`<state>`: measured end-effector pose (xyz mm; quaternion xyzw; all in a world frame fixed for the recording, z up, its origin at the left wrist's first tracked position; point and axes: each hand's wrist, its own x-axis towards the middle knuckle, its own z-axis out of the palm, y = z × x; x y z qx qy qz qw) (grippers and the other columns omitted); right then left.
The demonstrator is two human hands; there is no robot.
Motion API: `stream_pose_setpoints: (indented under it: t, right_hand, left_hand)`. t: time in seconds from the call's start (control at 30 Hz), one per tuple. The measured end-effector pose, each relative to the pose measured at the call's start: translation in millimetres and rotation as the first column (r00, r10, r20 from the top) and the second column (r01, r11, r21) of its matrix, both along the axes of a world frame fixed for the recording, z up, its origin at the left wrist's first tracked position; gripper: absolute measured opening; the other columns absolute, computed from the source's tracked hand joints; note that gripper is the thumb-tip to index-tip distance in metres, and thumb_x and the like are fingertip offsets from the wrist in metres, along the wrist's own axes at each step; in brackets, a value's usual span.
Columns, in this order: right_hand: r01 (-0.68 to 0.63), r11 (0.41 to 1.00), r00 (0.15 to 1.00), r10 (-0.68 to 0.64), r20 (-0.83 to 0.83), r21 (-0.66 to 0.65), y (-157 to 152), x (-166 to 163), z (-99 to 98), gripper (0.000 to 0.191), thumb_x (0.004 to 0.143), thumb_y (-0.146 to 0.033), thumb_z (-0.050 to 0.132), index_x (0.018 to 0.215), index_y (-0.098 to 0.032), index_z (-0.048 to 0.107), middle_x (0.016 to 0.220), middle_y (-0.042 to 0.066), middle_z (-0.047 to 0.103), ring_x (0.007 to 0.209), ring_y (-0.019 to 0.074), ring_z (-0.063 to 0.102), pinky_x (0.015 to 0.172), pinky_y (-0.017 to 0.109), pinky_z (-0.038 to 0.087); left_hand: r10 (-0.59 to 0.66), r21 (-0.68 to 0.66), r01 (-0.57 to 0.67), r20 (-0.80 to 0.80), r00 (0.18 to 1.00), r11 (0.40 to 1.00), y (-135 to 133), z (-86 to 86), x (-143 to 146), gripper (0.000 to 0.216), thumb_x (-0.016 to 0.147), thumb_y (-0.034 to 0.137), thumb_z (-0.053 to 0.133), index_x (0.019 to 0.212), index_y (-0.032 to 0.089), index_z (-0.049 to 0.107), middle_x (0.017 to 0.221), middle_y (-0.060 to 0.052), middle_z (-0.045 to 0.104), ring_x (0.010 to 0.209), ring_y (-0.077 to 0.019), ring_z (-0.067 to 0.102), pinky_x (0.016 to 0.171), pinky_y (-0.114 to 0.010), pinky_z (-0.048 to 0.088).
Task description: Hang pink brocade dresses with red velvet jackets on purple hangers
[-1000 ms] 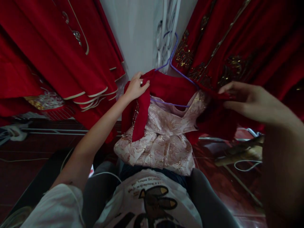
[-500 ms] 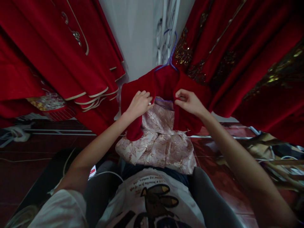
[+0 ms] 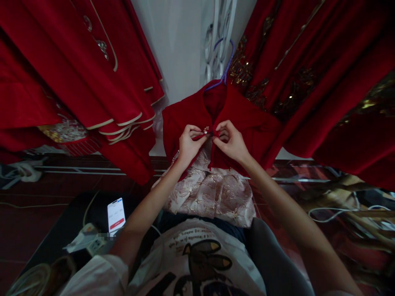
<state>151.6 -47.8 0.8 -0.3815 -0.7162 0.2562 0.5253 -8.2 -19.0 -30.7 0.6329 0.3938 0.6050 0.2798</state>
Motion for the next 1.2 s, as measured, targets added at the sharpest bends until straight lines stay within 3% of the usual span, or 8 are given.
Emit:
stream_pose_setpoints:
  t: [0.07, 0.2, 0.43, 0.77, 1.07, 1.2]
  right_hand:
    - [-0.024, 1.0, 0.999, 0.024, -0.025, 0.021, -3.1, -1.9, -2.7, 0.027, 0.075, -0.019, 0.064, 0.096, -0.024, 0.048, 0.092, 0.0, 0.057, 0.078, 0.0116, 0.058, 0.063, 0.023, 0.05]
    - [-0.066, 0.997, 0.997, 0.068, -0.045, 0.042, -3.4, -0.4, -9.8, 0.032, 0.077, -0.02, 0.066, 0.104, -0.024, 0.05, 0.098, 0.001, 0.058, 0.085, 0.0129, 0.06, 0.072, 0.026, 0.053]
    - [0.052, 0.998, 0.995, -0.048, -0.09, 0.044, 1.7, 4.0, -19.1, 0.024, 0.083, -0.031, 0.065, 0.102, -0.024, 0.052, 0.099, 0.002, 0.061, 0.084, 0.0132, 0.063, 0.076, 0.028, 0.055]
    - [0.089, 0.996, 0.984, -0.083, -0.157, 0.03, 2.2, 2.5, -22.9, 0.028, 0.082, -0.041, 0.069, 0.104, -0.025, 0.062, 0.102, 0.004, 0.064, 0.088, 0.0148, 0.066, 0.081, 0.029, 0.059]
    - [0.21, 0.977, 0.945, -0.195, -0.264, 0.028, -3.9, 3.5, -26.8, 0.027, 0.082, -0.038, 0.07, 0.107, -0.026, 0.073, 0.106, 0.004, 0.071, 0.093, 0.0187, 0.07, 0.09, 0.037, 0.059]
    - [0.246, 0.969, 0.913, -0.234, -0.335, -0.007, -5.6, 0.2, -28.7, 0.027, 0.081, -0.038, 0.07, 0.105, -0.024, 0.074, 0.104, 0.003, 0.074, 0.097, 0.0209, 0.071, 0.097, 0.042, 0.057]
  left_hand:
    - [-0.008, 0.018, 0.008, 0.024, 1.0, 1.0, -3.7, -1.0, 1.7, 0.027, 0.075, 0.016, 0.073, 0.088, 0.021, 0.05, 0.084, 0.001, 0.066, 0.079, -0.0118, 0.068, 0.076, -0.026, 0.055]
    - [-0.033, 0.084, 0.041, -0.092, 0.995, 0.996, -8.0, 5.5, 1.8, 0.021, 0.079, 0.009, 0.066, 0.09, 0.021, 0.054, 0.09, 0.0, 0.067, 0.083, -0.0112, 0.067, 0.077, -0.025, 0.055]
    - [-0.048, 0.121, 0.074, -0.203, 0.978, 0.99, -10.7, 5.9, 0.2, 0.016, 0.085, 0.017, 0.061, 0.096, 0.023, 0.051, 0.094, -0.002, 0.067, 0.086, -0.0132, 0.066, 0.078, -0.028, 0.054]
    - [-0.114, 0.146, 0.192, -0.424, 0.898, 0.97, -8.7, 15.5, -5.2, 0.023, 0.081, 0.007, 0.055, 0.095, 0.023, 0.048, 0.092, -0.002, 0.063, 0.085, -0.0141, 0.063, 0.078, -0.028, 0.052]
    - [-0.049, 0.213, 0.166, -0.469, 0.882, 0.963, -15.7, 24.3, 1.8, 0.01, 0.084, 0.025, 0.06, 0.09, 0.021, 0.054, 0.087, -0.002, 0.063, 0.078, -0.0134, 0.061, 0.069, -0.026, 0.051]
    - [-0.001, 0.231, 0.142, -0.519, 0.855, 0.963, -13.8, 27.6, 5.8, 0.006, 0.085, 0.023, 0.059, 0.082, 0.02, 0.054, 0.081, -0.002, 0.063, 0.073, -0.0133, 0.06, 0.069, -0.027, 0.05]
